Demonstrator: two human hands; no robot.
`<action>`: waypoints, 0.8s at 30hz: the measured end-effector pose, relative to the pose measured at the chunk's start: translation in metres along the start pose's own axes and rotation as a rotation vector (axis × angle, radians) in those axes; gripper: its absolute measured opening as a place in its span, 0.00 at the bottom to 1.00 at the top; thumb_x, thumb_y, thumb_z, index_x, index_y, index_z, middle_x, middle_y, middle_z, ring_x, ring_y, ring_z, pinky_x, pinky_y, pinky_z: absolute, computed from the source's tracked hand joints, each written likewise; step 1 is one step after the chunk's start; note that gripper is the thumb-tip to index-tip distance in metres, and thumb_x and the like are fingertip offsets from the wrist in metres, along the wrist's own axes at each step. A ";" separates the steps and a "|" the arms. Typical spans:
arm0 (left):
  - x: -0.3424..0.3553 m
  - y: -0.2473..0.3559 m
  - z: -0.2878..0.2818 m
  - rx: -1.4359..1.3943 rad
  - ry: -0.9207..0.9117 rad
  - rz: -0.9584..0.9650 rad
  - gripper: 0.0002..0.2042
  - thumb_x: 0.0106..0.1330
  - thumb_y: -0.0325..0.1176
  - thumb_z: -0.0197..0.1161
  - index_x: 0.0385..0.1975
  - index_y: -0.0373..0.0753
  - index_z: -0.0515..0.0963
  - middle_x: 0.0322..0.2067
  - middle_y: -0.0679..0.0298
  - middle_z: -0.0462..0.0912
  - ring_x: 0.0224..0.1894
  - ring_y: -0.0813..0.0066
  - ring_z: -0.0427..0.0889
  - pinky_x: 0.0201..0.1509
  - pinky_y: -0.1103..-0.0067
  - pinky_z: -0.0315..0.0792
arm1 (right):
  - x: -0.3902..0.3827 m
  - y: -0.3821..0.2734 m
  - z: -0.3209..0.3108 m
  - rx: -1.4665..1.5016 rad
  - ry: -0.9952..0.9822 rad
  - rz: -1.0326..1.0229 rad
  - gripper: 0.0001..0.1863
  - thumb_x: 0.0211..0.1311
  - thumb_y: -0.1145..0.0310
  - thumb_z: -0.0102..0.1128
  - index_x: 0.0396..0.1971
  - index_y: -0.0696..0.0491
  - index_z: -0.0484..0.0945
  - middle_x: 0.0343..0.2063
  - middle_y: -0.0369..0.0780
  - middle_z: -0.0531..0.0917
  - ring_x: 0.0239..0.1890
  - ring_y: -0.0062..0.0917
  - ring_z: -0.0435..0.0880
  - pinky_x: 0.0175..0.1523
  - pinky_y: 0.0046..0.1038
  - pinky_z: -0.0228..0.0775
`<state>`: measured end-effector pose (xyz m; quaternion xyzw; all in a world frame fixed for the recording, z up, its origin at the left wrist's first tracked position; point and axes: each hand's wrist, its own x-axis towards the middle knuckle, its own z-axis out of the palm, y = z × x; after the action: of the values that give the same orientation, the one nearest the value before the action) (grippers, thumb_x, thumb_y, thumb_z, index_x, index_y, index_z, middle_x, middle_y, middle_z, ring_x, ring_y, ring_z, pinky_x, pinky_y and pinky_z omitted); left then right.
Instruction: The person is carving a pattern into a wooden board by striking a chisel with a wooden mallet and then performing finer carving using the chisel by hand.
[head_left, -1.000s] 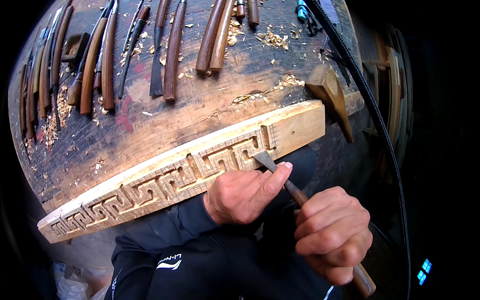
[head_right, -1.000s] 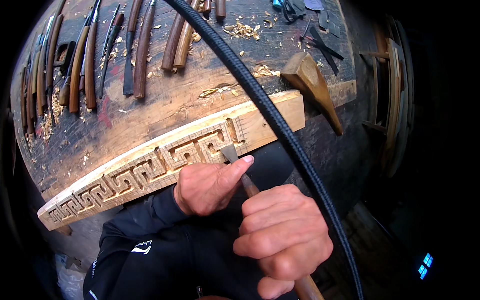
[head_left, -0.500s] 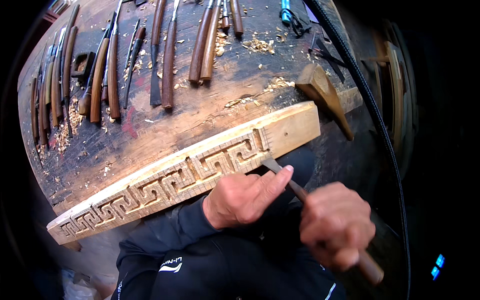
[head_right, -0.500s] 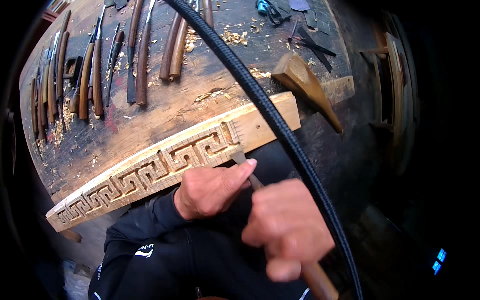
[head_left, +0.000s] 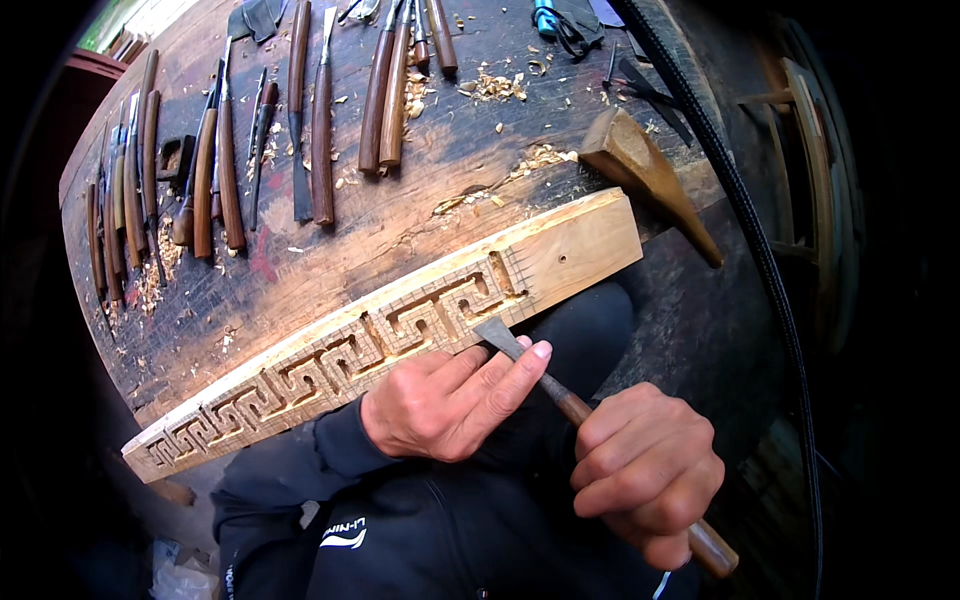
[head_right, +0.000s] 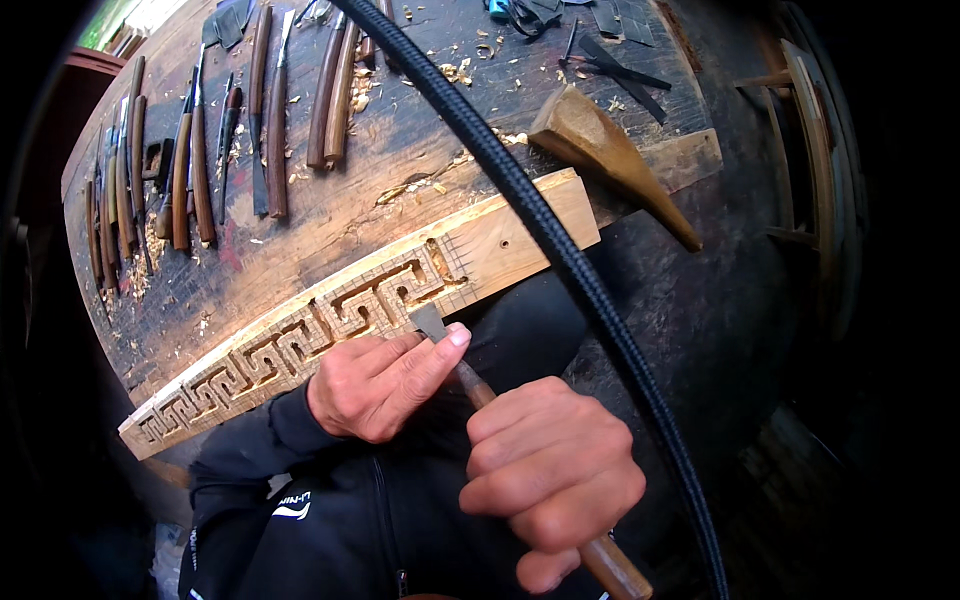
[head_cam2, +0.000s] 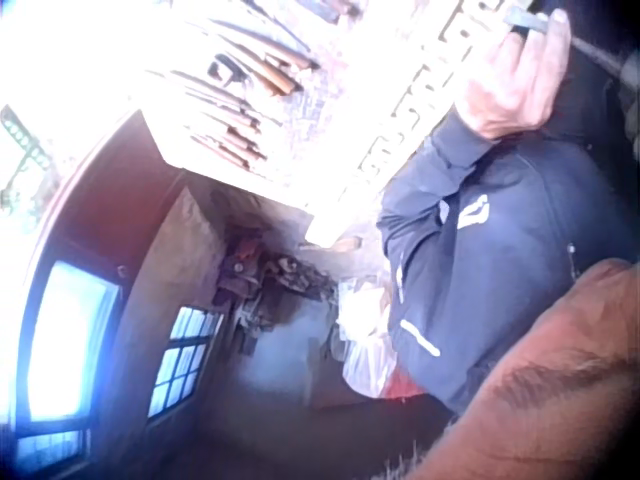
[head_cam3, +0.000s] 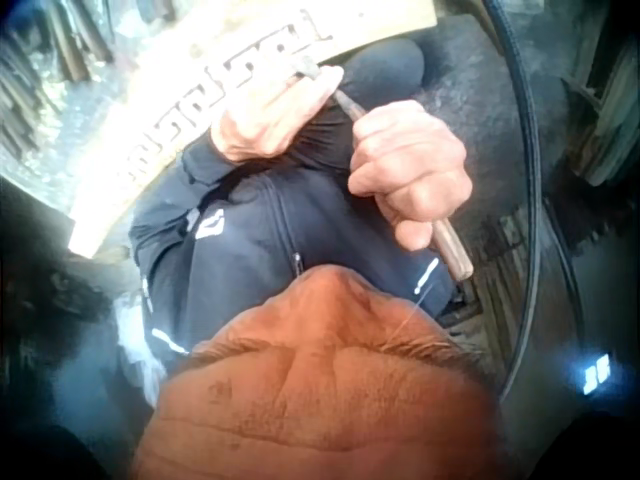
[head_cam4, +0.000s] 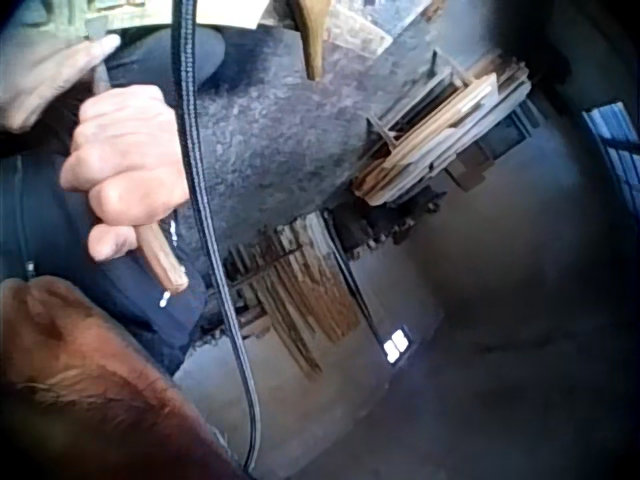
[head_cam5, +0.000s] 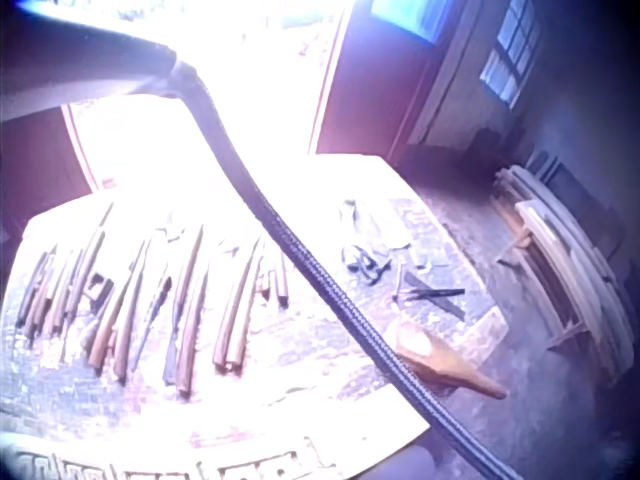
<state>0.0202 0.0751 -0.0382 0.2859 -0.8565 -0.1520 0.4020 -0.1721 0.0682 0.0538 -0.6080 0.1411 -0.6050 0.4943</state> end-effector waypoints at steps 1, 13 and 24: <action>-0.001 -0.003 -0.002 0.006 -0.007 0.017 0.28 0.64 0.24 0.68 0.66 0.24 0.82 0.41 0.59 0.92 0.29 0.80 0.84 0.28 0.81 0.76 | 0.001 0.000 -0.001 0.002 -0.021 0.012 0.33 0.90 0.54 0.58 0.17 0.50 0.67 0.15 0.42 0.83 0.07 0.21 0.73 0.13 0.21 0.60; -0.006 -0.007 -0.009 -0.172 -0.202 -0.117 0.35 0.68 0.29 0.77 0.75 0.26 0.74 0.44 0.54 0.91 0.34 0.69 0.91 0.32 0.75 0.84 | 0.000 0.011 -0.001 -0.072 0.075 0.027 0.32 0.90 0.55 0.56 0.17 0.49 0.66 0.11 0.37 0.80 0.06 0.18 0.71 0.13 0.20 0.61; -0.008 -0.006 -0.002 -0.268 -0.228 -0.216 0.41 0.69 0.31 0.78 0.80 0.28 0.68 0.53 0.51 0.91 0.38 0.65 0.93 0.36 0.74 0.86 | 0.011 0.021 -0.010 -0.034 0.069 0.029 0.31 0.90 0.56 0.56 0.18 0.47 0.65 0.10 0.34 0.78 0.05 0.16 0.68 0.12 0.18 0.56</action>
<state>0.0281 0.0752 -0.0442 0.3011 -0.8329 -0.3383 0.3182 -0.1697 0.0454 0.0413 -0.5930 0.1769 -0.6159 0.4876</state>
